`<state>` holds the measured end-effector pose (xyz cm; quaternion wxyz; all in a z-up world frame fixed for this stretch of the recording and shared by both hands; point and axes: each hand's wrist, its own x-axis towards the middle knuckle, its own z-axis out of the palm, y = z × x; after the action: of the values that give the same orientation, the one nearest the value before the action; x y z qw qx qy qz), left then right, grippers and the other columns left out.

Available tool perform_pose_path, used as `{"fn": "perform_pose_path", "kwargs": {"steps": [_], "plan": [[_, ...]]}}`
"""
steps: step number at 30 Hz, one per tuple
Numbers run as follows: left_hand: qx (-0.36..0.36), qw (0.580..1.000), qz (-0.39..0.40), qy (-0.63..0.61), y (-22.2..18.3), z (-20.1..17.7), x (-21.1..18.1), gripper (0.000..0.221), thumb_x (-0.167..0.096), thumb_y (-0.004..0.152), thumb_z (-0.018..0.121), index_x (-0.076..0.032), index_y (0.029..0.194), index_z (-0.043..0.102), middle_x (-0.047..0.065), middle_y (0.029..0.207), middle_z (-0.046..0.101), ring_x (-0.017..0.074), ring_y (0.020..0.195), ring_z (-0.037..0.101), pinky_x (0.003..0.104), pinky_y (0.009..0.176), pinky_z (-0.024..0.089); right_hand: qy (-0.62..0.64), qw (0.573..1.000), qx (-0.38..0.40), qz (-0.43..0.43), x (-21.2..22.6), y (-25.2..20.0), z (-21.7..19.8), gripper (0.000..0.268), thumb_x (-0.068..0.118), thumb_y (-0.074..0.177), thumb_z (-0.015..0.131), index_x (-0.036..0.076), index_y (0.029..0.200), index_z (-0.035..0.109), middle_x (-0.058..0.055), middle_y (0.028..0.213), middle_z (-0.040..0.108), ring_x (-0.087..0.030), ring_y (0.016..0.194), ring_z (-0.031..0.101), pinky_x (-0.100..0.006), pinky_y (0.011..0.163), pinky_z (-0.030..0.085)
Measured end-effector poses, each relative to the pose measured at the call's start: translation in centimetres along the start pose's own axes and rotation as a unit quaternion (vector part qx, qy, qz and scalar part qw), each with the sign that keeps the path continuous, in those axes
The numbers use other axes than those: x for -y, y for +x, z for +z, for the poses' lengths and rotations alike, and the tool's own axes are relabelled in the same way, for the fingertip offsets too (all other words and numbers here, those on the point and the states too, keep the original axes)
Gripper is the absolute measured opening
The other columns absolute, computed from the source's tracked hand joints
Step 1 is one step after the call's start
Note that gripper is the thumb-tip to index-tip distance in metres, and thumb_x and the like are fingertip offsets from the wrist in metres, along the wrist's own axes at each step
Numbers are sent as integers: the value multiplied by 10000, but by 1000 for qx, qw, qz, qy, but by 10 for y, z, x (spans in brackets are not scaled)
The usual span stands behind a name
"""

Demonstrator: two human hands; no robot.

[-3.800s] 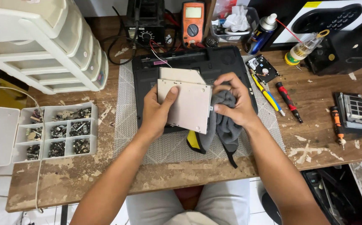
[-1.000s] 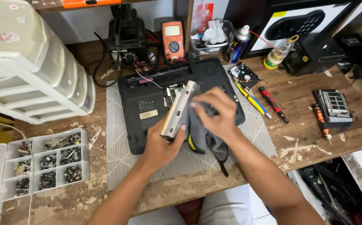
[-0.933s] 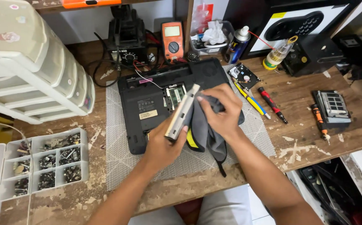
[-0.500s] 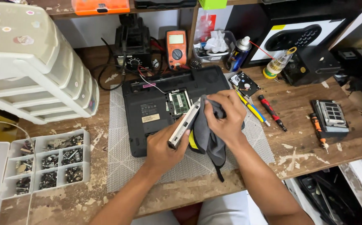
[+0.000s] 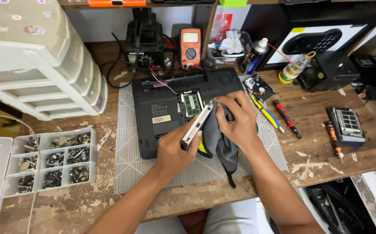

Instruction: The person disassembles a laptop to remove the optical drive and cleans its casing using a cloth.

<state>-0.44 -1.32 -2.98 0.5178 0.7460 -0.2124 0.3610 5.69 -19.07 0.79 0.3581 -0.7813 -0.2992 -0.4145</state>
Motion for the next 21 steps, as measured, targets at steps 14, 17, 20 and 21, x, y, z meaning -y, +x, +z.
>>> {"fn": "perform_pose_path", "kwargs": {"steps": [14, 17, 20, 21], "plan": [[4, 1000, -2, 3, 0, 1, 1, 309, -92, 904, 729, -10, 1201, 747, 202, 827, 765, 336, 671, 748, 354, 502, 573, 24, 999, 44, 3, 1, -2, -4, 169, -50, 928, 646, 32, 1024, 758, -151, 834, 612, -334, 623, 611, -409, 549, 515], [-12, 1000, -24, -10, -4, 2, 4, 322, -75, 909, 721, 1, 1221, 737, 230, 831, 760, 370, 683, 744, 372, 516, 580, 37, 999, 39, 3, 3, -4, 0, 82, 27, 918, 710, 42, 986, 754, -126, 859, 648, -328, 723, 671, -395, 620, 539], [-18, 999, -34, -10, -5, 3, 7, 315, -69, 902, 731, 10, 1207, 735, 243, 822, 752, 390, 692, 743, 394, 508, 578, 69, 997, 42, 0, 9, -5, 2, 116, -22, 931, 688, 25, 1017, 749, -144, 865, 665, -358, 718, 680, -409, 601, 544], [-10, 999, -34, -5, -5, 2, 6, 321, -76, 898, 734, -4, 1211, 739, 232, 822, 757, 375, 694, 749, 386, 516, 584, 58, 998, 38, 1, 6, -7, 2, 106, -11, 944, 681, 20, 1021, 748, -147, 882, 657, -353, 739, 677, -409, 620, 541]]}}
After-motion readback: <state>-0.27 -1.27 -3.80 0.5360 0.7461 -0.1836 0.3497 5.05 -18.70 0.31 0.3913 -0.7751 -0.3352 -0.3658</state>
